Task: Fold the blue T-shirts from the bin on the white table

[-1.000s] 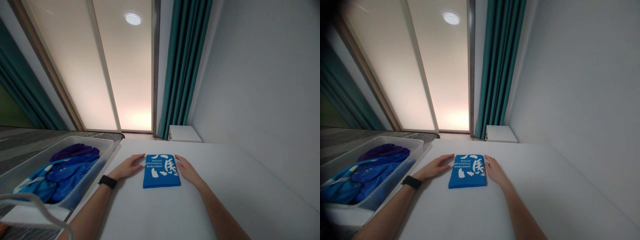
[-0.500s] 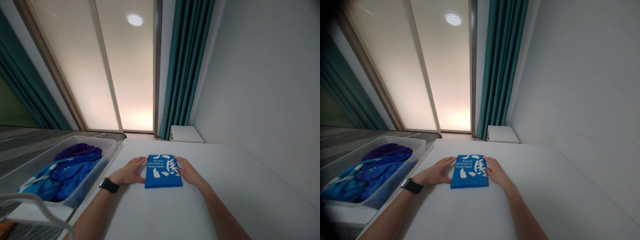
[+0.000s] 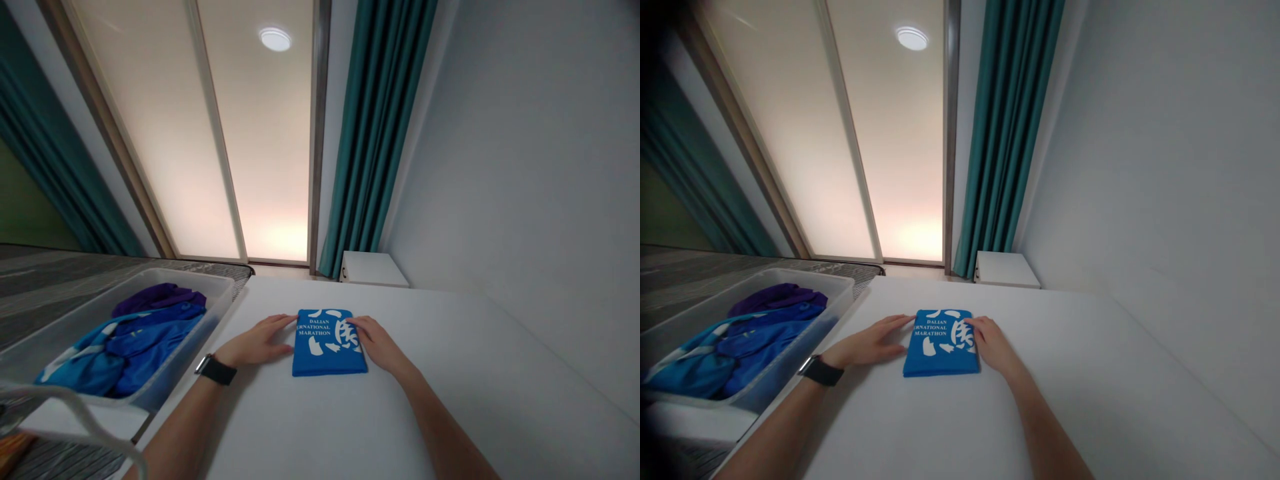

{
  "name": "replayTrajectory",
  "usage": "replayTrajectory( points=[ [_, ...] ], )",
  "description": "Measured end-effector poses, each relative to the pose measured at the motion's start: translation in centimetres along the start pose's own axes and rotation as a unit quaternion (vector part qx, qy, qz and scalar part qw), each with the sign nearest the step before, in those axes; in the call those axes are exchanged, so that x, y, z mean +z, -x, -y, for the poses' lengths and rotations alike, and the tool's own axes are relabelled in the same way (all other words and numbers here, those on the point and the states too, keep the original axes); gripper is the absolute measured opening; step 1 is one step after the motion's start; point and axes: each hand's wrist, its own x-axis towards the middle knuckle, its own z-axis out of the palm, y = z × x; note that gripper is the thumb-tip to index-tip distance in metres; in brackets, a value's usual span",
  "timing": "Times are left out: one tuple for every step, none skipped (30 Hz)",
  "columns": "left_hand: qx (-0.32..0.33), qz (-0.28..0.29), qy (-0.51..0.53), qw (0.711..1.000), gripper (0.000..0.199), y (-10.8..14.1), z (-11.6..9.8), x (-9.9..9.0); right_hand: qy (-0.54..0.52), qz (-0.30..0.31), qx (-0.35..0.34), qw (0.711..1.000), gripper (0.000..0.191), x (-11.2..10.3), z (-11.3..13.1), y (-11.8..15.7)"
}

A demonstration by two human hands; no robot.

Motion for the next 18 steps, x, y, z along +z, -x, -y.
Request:
replayTrajectory(
  points=[
    [0.003, -0.013, 0.011, 1.000, 0.069, 0.0, -0.2, -0.2, 0.001, -0.003, 0.001, 1.000, 0.040, -0.1, 0.2, 0.0],
    [0.005, -0.022, 0.017, 1.000, 0.067, 0.0, -0.5, -0.3, 0.002, -0.005, 0.003, 1.000, 0.040, -0.1, 0.3, 0.1],
    [0.006, -0.025, 0.017, 1.000, 0.068, 0.0, -0.7, -0.3, 0.003, -0.005, 0.005, 1.000, 0.039, -0.1, 0.4, 0.1],
    [0.010, -0.025, 0.013, 1.000, 0.071, -0.1, -1.0, -0.3, 0.004, -0.003, 0.006, 1.000, 0.039, -0.2, 0.5, 0.1],
    [0.014, -0.021, 0.006, 1.000, 0.074, -0.2, -1.2, -0.3, 0.005, -0.002, 0.007, 1.000, 0.039, -0.2, 0.6, 0.2],
    [0.020, -0.014, -0.002, 1.000, 0.076, -0.3, -1.3, -0.2, 0.006, -0.001, 0.008, 1.000, 0.039, -0.2, 0.6, 0.2],
    [0.024, -0.008, -0.008, 1.000, 0.077, -0.4, -1.4, -0.3, 0.006, 0.000, 0.009, 1.000, 0.039, -0.1, 0.7, 0.3],
    [0.027, -0.002, -0.013, 1.000, 0.078, -0.4, -1.5, -0.3, 0.006, 0.000, 0.009, 1.000, 0.039, -0.1, 0.8, 0.3],
    [0.030, 0.004, -0.016, 0.999, 0.079, -0.5, -1.4, -0.4, 0.004, -0.001, 0.008, 1.000, 0.039, -0.1, 0.9, 0.4],
    [0.033, 0.012, -0.016, 0.999, 0.080, -0.5, -1.4, -0.6, 0.001, -0.003, 0.007, 1.000, 0.039, -0.1, 1.0, 0.4],
    [0.038, 0.020, -0.016, 0.999, 0.082, -0.4, -1.3, -0.7, -0.004, -0.006, 0.004, 1.000, 0.038, -0.1, 1.1, 0.5],
    [0.041, 0.028, -0.016, 0.999, 0.083, -0.4, -1.3, -0.9, -0.008, -0.009, 0.002, 1.000, 0.038, -0.1, 1.3, 0.5],
    [0.044, 0.035, -0.019, 0.998, 0.084, -0.4, -1.3, -1.0, -0.011, -0.013, -0.001, 1.000, 0.037, 0.0, 1.4, 0.6],
    [0.045, 0.040, -0.024, 0.998, 0.085, -0.3, -1.3, -1.1, -0.014, -0.017, -0.003, 1.000, 0.036, 0.0, 1.5, 0.6],
    [0.046, 0.044, -0.032, 0.997, 0.085, -0.3, -1.3, -1.1, -0.016, -0.019, -0.005, 1.000, 0.036, -0.1, 1.6, 0.6],
    [0.045, 0.044, -0.041, 0.997, 0.085, -0.3, -1.4, -1.0, -0.018, -0.019, -0.007, 1.000, 0.035, -0.1, 1.7, 0.6],
    [0.045, 0.043, -0.048, 0.997, 0.085, -0.4, -1.5, -0.8, -0.020, -0.018, -0.008, 1.000, 0.035, -0.2, 1.8, 0.6],
    [0.046, 0.040, -0.055, 0.997, 0.084, -0.4, -1.6, -0.7, -0.021, -0.018, -0.007, 1.000, 0.035, -0.4, 1.8, 0.7]
  ],
)
